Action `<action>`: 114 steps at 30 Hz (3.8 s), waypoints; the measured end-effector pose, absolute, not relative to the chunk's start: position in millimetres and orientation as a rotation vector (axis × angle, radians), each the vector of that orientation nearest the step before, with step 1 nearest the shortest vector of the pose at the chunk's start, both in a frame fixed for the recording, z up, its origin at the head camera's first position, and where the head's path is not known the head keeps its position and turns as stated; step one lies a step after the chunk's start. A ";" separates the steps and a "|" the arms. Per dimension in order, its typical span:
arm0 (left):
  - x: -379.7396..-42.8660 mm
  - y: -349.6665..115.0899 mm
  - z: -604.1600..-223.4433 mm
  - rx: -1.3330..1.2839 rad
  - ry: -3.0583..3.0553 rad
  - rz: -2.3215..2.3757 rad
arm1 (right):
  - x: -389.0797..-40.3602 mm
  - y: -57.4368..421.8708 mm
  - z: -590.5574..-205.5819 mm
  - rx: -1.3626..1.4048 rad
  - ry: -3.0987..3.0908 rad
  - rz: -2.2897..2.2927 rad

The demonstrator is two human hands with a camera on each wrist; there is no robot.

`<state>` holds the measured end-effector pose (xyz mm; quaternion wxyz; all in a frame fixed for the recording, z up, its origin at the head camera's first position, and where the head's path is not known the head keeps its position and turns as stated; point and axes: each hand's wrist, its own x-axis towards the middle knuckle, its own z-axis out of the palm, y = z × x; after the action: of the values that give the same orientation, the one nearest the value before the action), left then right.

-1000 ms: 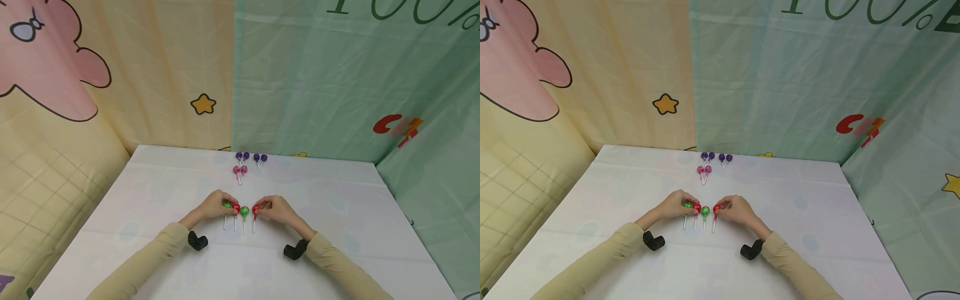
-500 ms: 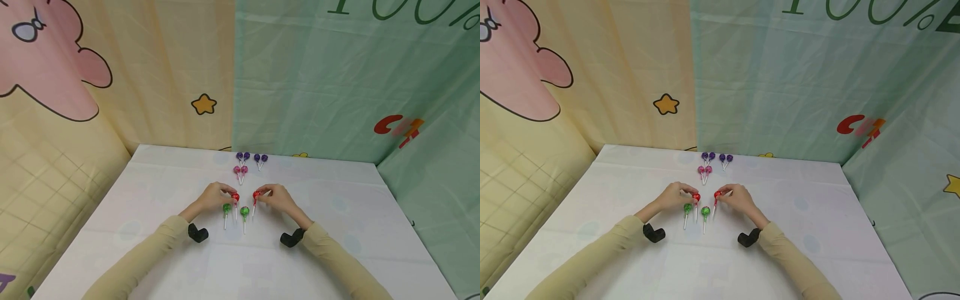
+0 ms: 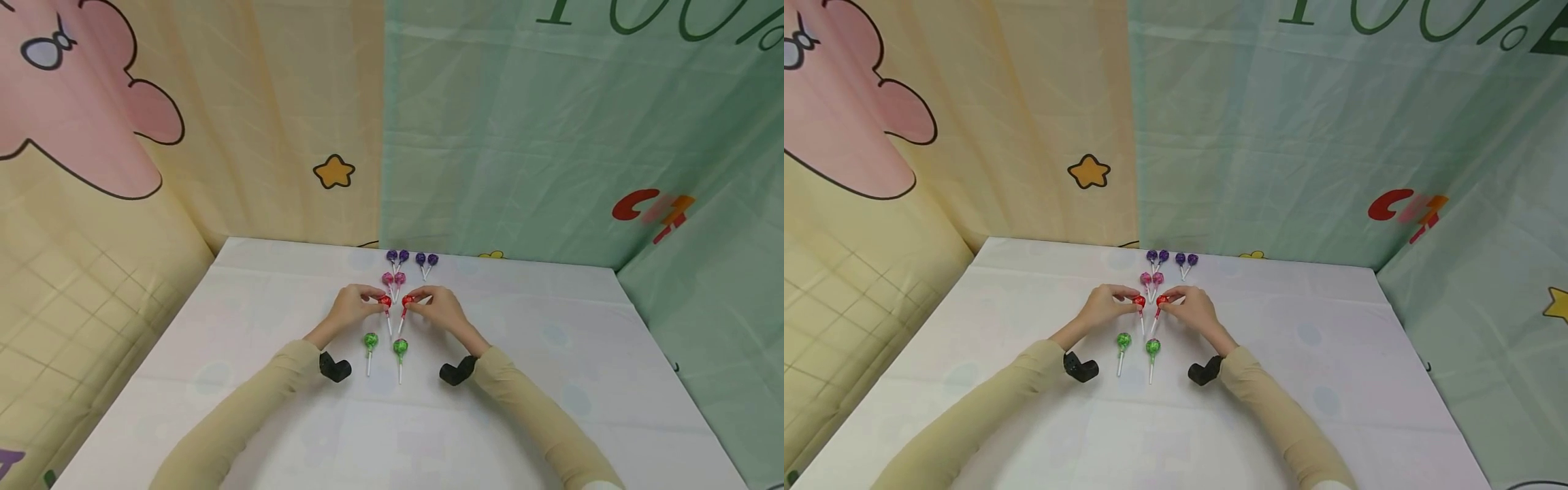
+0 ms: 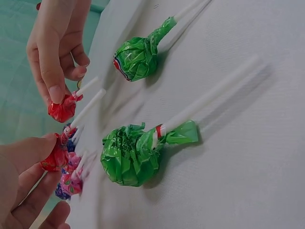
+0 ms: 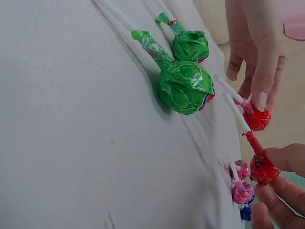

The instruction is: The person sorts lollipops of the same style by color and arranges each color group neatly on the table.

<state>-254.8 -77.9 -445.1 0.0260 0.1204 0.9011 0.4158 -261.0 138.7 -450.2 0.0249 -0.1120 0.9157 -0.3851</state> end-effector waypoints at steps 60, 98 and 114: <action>-266.4 -69.4 -469.4 0.280 2.718 1.334 | -270.1 128.9 -470.8 -0.336 2.809 -1.199; -212.9 -94.2 -461.3 0.290 2.690 1.425 | -208.1 153.2 -474.1 -0.371 2.772 -1.264; -205.7 -97.9 -465.0 0.351 2.697 1.336 | -199.8 141.2 -475.8 -0.473 2.699 -1.225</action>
<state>-205.7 -97.9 -465.0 0.0554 0.1157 0.8887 0.4403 -199.8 141.2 -475.8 0.0699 -0.1573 0.8970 -0.4071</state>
